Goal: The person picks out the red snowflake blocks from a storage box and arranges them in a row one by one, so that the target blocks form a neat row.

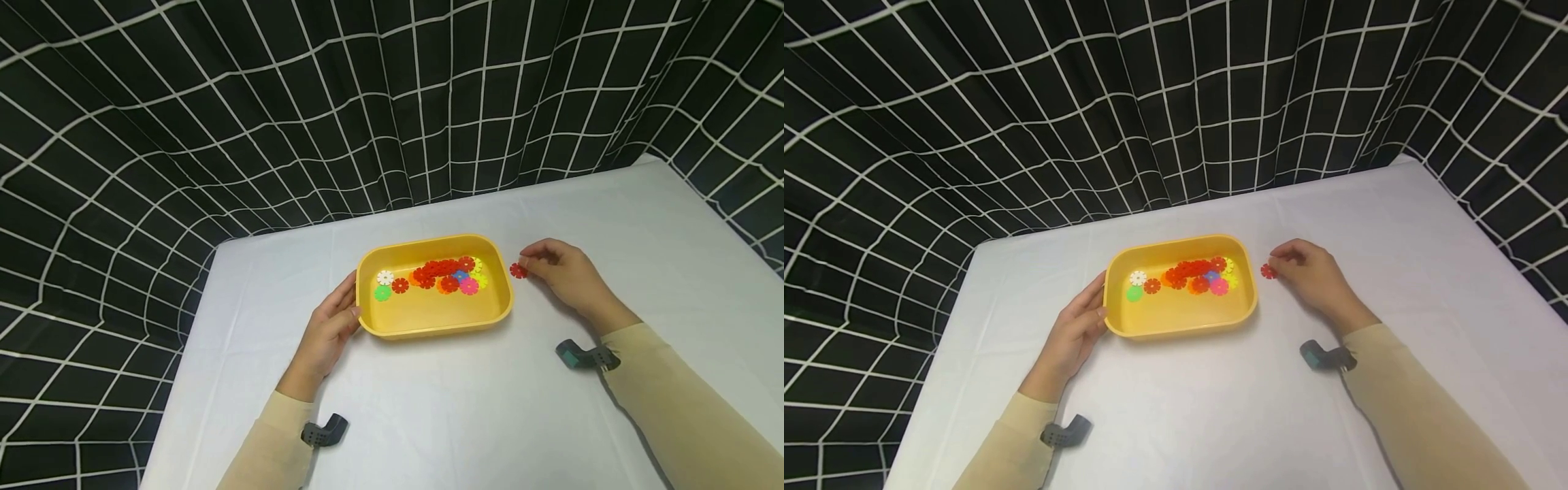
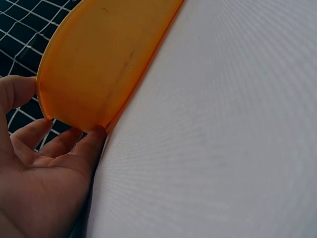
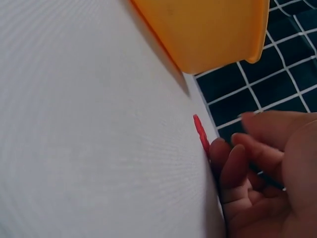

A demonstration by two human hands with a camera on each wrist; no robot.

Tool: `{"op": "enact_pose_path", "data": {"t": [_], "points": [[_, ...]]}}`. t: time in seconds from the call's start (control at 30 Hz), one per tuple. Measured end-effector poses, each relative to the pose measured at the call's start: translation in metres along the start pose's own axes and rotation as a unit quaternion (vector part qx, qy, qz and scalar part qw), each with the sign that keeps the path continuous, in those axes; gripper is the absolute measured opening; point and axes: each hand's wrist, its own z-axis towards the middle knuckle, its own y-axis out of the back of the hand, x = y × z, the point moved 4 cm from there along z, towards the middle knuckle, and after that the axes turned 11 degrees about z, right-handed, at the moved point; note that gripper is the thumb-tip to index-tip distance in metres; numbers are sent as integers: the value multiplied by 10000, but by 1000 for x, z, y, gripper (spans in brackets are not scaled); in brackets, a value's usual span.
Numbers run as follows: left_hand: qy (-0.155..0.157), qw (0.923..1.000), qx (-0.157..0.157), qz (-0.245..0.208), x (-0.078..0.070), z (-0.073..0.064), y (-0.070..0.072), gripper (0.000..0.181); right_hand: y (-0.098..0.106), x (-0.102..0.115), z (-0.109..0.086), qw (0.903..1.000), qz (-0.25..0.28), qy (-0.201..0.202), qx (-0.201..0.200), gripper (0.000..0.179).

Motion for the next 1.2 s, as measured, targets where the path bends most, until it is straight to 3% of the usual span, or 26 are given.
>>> {"op": "enact_pose_path", "data": {"t": [0.2,0.53,0.87,1.2], "points": [[30,10000,-5,-50,-1,0,0,63,5,0,-2,9968,798,-44,95,46],[25,10000,-8,-51,0,0,0,62,7,2,-4,9856,1687,82,63,62],[75,9999,-47,-65,1,0,0,62,5,12,-10,9688,2446,350,180,62],[-30,10000,-14,-23,1,0,0,61,2,20,-15,9503,2990,773,386,49]]}}
